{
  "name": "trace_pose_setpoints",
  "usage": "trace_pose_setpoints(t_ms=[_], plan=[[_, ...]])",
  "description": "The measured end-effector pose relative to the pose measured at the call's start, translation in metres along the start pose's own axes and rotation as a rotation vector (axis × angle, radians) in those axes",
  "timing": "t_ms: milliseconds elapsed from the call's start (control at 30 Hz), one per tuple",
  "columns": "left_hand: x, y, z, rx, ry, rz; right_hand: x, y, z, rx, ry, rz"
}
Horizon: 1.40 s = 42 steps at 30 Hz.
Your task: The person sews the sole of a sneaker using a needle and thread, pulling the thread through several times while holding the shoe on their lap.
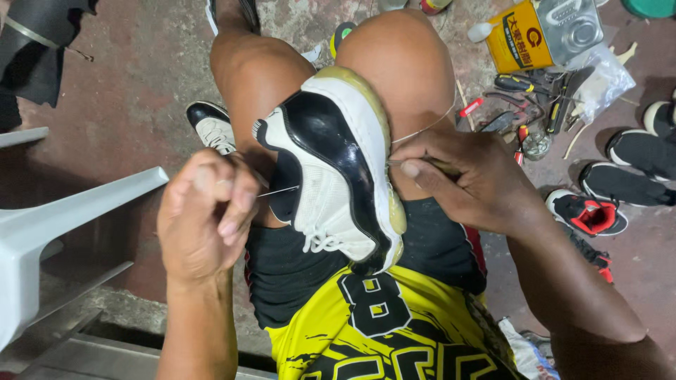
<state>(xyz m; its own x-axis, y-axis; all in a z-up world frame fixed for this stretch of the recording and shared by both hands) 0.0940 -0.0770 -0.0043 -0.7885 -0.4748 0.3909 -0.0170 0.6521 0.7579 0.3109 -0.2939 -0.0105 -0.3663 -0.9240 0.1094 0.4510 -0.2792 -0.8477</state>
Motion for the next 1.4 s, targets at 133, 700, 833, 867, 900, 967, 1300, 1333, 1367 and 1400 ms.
trace_pose_setpoints(t_ms=[133, 700, 833, 867, 900, 967, 1300, 1333, 1367, 1400], plan=[[-0.004, -0.003, -0.014, -0.792, 0.114, 0.061, -0.003, -0.005, 0.001, 0.007, 0.028, 0.114], [-0.040, 0.004, -0.033, -0.882, -0.177, 0.143, -0.006, -0.011, 0.001, -0.007, 0.061, 0.172], [-0.040, 0.003, -0.039, -0.825, -0.195, 0.140, -0.007, -0.011, 0.000, 0.019, 0.062, 0.183], [-0.040, 0.003, -0.040, -0.819, -0.202, 0.143, -0.007, -0.011, -0.001, 0.019, 0.060, 0.181], [-0.040, 0.004, -0.040, -0.831, -0.204, 0.127, -0.007, -0.011, -0.001, 0.019, 0.057, 0.177], [-0.041, 0.004, -0.042, -0.854, -0.213, 0.096, -0.007, -0.010, -0.003, 0.029, 0.053, 0.183], [-0.042, 0.013, -0.038, -0.983, -0.136, 0.335, -0.009, -0.028, 0.001, 0.306, -0.012, 0.168], [-0.040, 0.014, -0.038, -1.001, -0.118, 0.356, -0.009, -0.031, -0.001, 0.316, 0.002, 0.187], [-0.041, 0.014, -0.039, -1.017, -0.096, 0.367, -0.011, -0.032, -0.002, 0.333, 0.016, 0.214], [-0.043, 0.014, -0.040, -1.003, -0.100, 0.376, -0.013, -0.033, -0.002, 0.349, 0.030, 0.241]])
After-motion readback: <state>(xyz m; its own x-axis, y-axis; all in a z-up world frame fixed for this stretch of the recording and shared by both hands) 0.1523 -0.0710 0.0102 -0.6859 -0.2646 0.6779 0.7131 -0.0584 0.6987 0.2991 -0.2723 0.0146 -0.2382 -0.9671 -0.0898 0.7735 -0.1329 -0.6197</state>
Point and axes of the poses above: each hand's wrist, its own x-axis away from the middle knuckle, its own z-axis out of the back of the hand, y = z × x, the point moved 1 cm from there along -x, towards the middle knuckle, and after that the axes turned 3 degrees about z, right-handed, at the moved point
